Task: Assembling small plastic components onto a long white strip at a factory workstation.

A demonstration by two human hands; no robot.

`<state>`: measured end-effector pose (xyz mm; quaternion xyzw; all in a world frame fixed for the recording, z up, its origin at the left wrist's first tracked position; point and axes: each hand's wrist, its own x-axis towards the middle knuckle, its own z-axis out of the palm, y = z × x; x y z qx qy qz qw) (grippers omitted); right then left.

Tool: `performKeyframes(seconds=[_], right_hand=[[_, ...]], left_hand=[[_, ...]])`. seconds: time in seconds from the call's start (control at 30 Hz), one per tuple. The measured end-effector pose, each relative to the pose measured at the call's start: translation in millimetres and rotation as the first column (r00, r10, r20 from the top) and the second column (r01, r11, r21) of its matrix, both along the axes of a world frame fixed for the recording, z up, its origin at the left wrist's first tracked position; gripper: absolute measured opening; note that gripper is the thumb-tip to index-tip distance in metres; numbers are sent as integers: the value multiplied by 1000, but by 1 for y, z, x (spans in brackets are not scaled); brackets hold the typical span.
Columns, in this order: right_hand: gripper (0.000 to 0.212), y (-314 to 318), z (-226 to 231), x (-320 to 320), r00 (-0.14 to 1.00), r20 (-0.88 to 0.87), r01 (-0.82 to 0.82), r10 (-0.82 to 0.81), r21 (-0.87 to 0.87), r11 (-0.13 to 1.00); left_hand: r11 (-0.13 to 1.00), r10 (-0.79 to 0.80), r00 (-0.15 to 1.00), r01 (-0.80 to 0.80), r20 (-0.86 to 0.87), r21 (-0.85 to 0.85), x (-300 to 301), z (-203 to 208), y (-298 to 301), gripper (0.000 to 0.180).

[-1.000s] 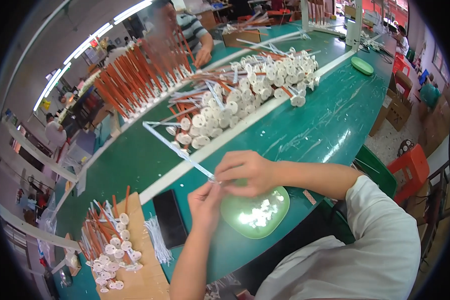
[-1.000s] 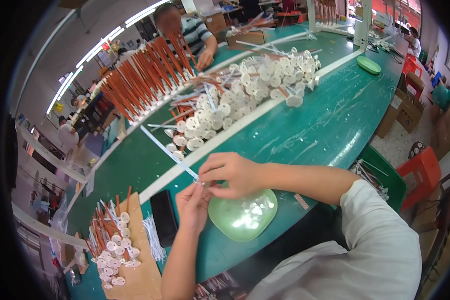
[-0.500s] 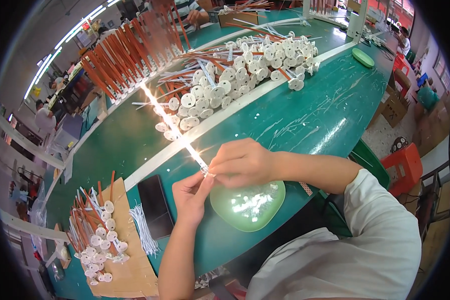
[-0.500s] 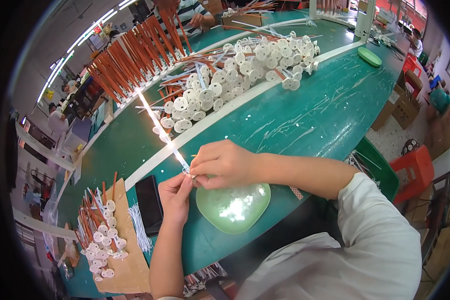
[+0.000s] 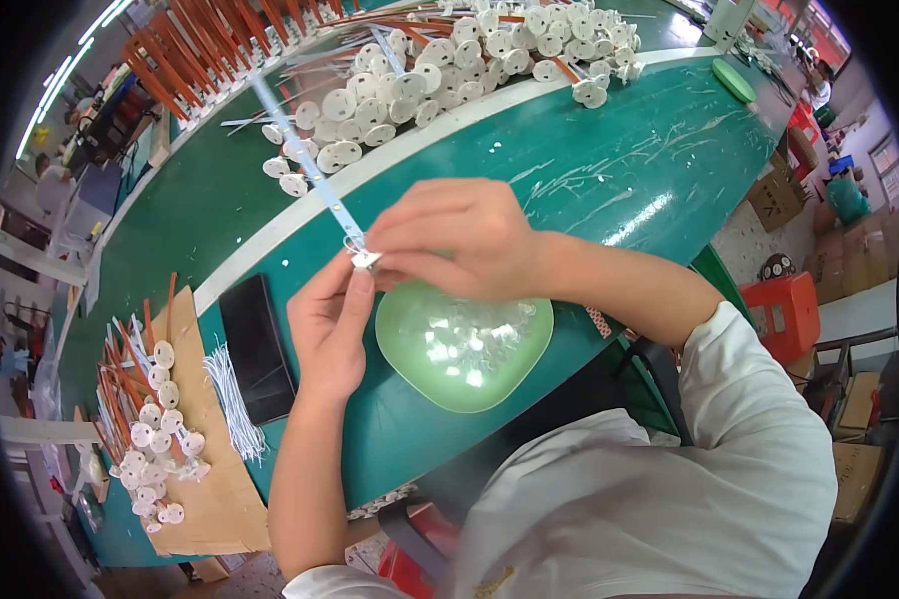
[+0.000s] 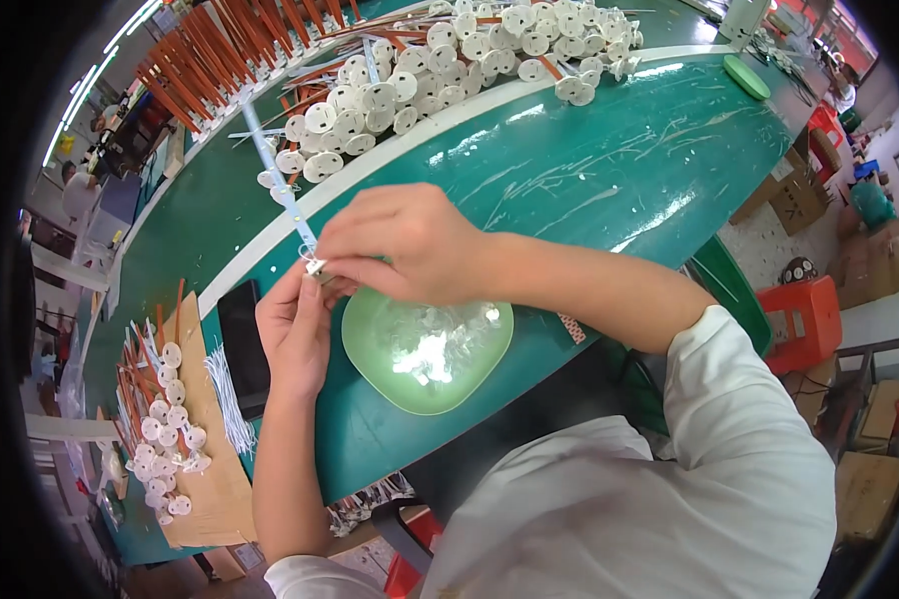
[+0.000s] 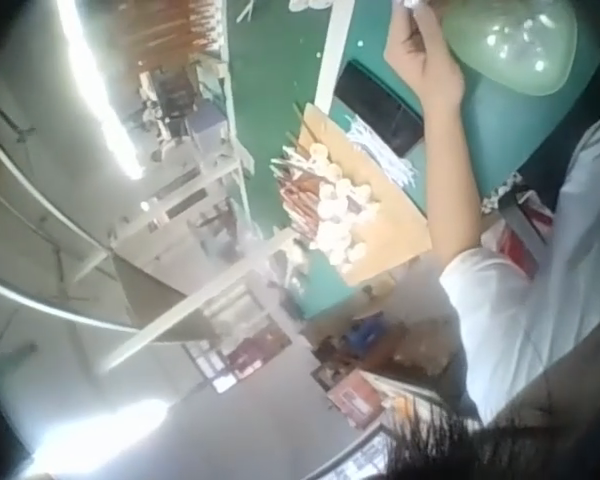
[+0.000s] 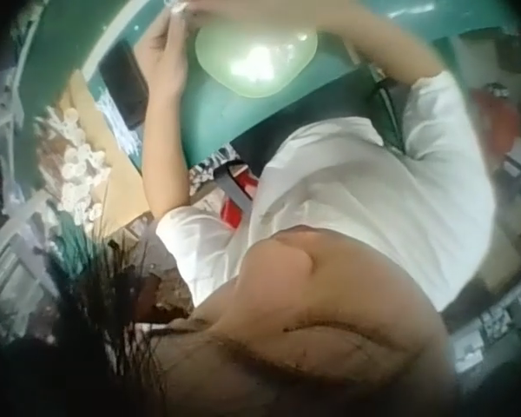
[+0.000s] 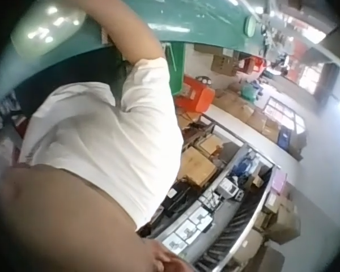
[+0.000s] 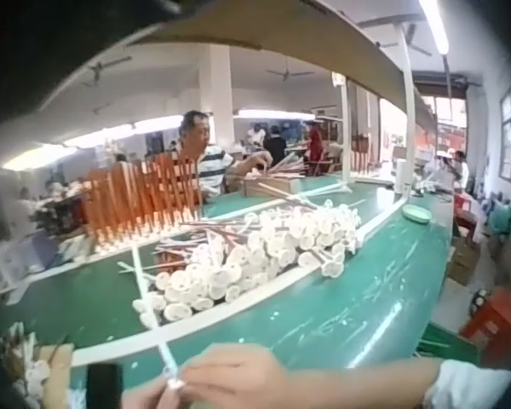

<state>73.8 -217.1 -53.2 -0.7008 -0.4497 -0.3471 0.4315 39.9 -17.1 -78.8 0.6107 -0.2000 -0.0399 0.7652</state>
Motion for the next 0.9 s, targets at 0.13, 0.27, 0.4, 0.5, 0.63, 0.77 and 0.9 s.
performKeyframes(seconds=[0.13, 0.27, 0.4, 0.5, 0.63, 0.77, 0.9], right_hand=[[42, -4, 2, -1, 959, -262, 85, -106, -89, 992], [36, -15, -4, -2, 912, -324, -7, -253, -627, 779], [23, -13, -6, 0, 879, -346, -19, -327, -713, 701], [13, -11, -14, 3, 980, -93, 109, -175, -485, 868], [12, -5, -12, -6, 998, -23, 35, -52, -457, 889], [16, 0, -20, -16, 980, -189, -163, 65, -571, 805], [18, -5, -11, -23, 959, -259, -252, 115, -595, 763]], left_hand=[[982, 173, 983, -176, -56, -64, 3, 2, -1, 39], [935, 355, 933, -355, -65, 4, 7, -2, 5, 38], [953, 297, 954, -294, -40, 70, 6, -1, 1, 37], [964, 262, 961, -256, -84, 74, 3, -1, -4, 36], [964, 265, 960, -259, -96, 66, 3, -2, -4, 36], [955, 290, 953, -283, -85, 82, 5, -6, -8, 36], [949, 309, 947, -301, -88, 94, 4, -7, -5, 36]])
